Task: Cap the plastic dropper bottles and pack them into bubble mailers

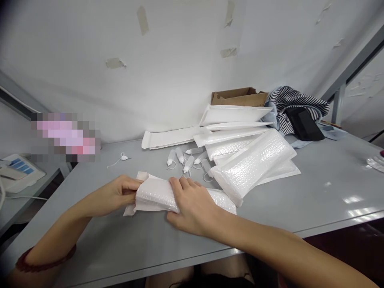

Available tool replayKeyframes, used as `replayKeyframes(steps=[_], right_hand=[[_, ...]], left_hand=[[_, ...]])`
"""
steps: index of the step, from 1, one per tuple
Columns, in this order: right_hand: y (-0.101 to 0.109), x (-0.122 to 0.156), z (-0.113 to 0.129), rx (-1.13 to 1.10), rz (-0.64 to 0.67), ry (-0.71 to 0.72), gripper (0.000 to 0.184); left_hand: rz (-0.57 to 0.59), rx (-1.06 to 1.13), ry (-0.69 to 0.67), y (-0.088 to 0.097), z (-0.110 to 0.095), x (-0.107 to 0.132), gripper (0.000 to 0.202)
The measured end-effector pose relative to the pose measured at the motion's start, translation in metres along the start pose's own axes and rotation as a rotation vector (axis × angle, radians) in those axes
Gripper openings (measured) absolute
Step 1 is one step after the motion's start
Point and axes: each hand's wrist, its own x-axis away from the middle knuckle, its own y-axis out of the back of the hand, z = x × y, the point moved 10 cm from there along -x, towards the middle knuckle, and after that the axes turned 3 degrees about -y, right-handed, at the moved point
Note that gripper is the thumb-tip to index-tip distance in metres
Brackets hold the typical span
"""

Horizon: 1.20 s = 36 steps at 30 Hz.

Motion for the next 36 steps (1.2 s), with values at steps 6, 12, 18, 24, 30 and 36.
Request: replayKeyframes(steps=[6,12,18,24,30,36], right_hand=[[0.0,-0.001,0.0,0.009,0.002,0.0,0.057],[-0.002,0.001,0.005,0.136,-0.031,0.018,0.056],[-0.003,0.0,0.007,0.172,-0.039,0.026,0.056],[-0.004,0.002,0.007,0.167,-0.034,0.053,0.062],[-0.002,0.001,0.005,0.149,-0.024,0.053,0.062],[-0.002,-0.002,-0.001,0.085,0.008,0.013,0.058]], left_hand=[[-0.321,0.065,-0.047,0.044,0.01,0.005,0.019],[-0.666,-0.289,-0.096,0.057,-0.012,0.007,0.027],[-0.413,-0.497,-0.126,0.028,-0.032,-0.053,0.026],[-0.436,-0.636,-0.068,0.027,-0.023,-0.075,0.024],[-0.611,-0.61,0.008,0.061,-0.013,-0.057,0.008],[-0.791,-0.408,0.047,0.111,-0.002,0.008,0.022]])
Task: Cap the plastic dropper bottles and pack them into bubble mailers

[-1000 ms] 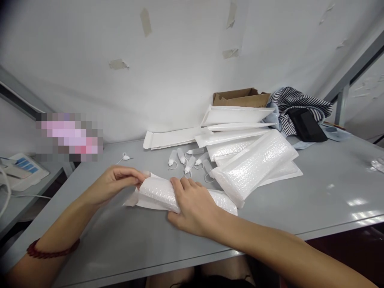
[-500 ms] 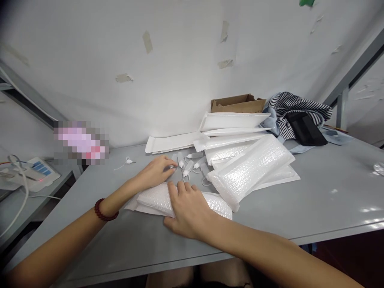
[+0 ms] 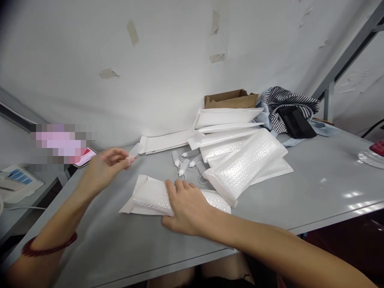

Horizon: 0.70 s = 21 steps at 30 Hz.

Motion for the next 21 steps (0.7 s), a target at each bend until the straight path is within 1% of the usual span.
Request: replayKeyframes(steps=[1,2,4,5,7,8,9,11,14,16,19,21], right_hand=[[0.0,-0.001,-0.001,-0.011,-0.002,-0.009,0.058],[0.0,-0.001,-0.003,-0.021,-0.006,-0.019,0.059],[0.001,-0.002,-0.005,-0.034,-0.016,-0.032,0.061],[0.001,-0.002,-0.006,-0.039,-0.019,-0.035,0.062],[0.0,-0.002,-0.006,-0.049,-0.022,-0.031,0.062],[0.0,-0.002,-0.005,-0.054,-0.022,-0.028,0.062],[0.0,-0.002,-0.005,-0.058,-0.023,-0.023,0.062],[0.0,-0.002,-0.004,-0.063,-0.023,-0.02,0.061],[0.0,-0.002,-0.003,-0.078,-0.025,-0.015,0.058],[0.002,-0.002,-0.003,-0.097,-0.033,-0.009,0.058],[0.003,0.0,-0.002,-0.149,-0.026,0.001,0.061],[0.002,0.002,0.0,-0.183,0.0,0.009,0.064]], left_hand=[[0.009,0.099,0.054,0.01,0.011,0.004,0.027],[0.049,0.162,0.096,0.016,0.021,0.008,0.032],[0.194,0.188,0.154,0.018,0.035,0.016,0.034],[0.292,0.173,0.16,0.015,0.037,0.02,0.032],[0.485,0.131,0.132,0.003,0.035,0.028,0.026],[0.562,0.119,0.106,-0.005,0.03,0.032,0.023],[0.615,0.116,0.079,-0.013,0.025,0.035,0.021],[0.669,0.145,0.04,-0.03,0.011,0.04,0.019],[0.702,0.26,0.002,-0.059,-0.014,0.049,0.016],[0.694,0.308,-0.031,-0.072,-0.029,0.055,0.015],[0.696,0.346,-0.032,-0.082,-0.04,0.063,0.02],[0.766,0.432,-0.021,-0.086,-0.044,0.07,0.02]])
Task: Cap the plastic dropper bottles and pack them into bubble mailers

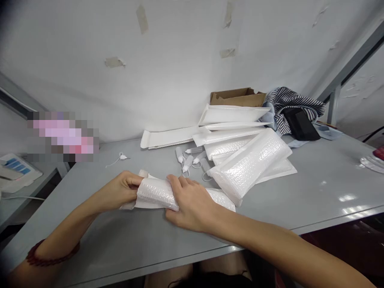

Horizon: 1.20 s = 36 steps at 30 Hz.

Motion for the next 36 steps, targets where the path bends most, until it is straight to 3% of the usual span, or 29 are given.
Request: replayKeyframes(steps=[5,8,11,15,16,17,21,23,28,36], right_hand=[[-0.004,0.006,0.008,-0.045,0.054,0.018,0.064],[-0.004,0.007,0.01,-0.049,0.053,0.023,0.065],[-0.001,0.005,0.007,-0.036,0.028,0.013,0.064],[0.002,0.004,0.004,-0.029,0.017,-0.003,0.059],[0.003,0.004,0.004,-0.029,0.016,-0.005,0.058],[0.004,0.005,0.004,-0.029,0.011,-0.006,0.057],[0.006,0.004,0.005,-0.031,-0.02,-0.001,0.056],[0.007,0.004,0.005,-0.033,-0.026,0.002,0.056],[0.008,0.004,0.004,-0.053,-0.044,0.009,0.056],[0.022,0.006,0.003,-0.105,-0.139,-0.019,0.051]], left_hand=[[0.338,0.149,-0.014,-0.025,-0.003,0.01,0.022],[0.375,0.13,0.002,-0.022,-0.004,0.013,0.023],[0.229,0.055,0.063,0.004,0.001,0.014,0.021],[-0.269,-0.06,0.226,0.071,0.022,0.023,0.032],[-0.335,-0.082,0.251,0.079,0.026,0.026,0.036],[-0.331,-0.095,0.269,0.08,0.03,0.026,0.037],[-0.012,-0.059,0.281,0.045,0.04,0.016,0.025],[0.025,-0.032,0.262,0.037,0.039,0.013,0.021],[-0.023,-0.044,0.253,0.04,0.035,0.013,0.021],[-0.262,-0.124,0.145,0.071,0.015,0.025,0.032]])
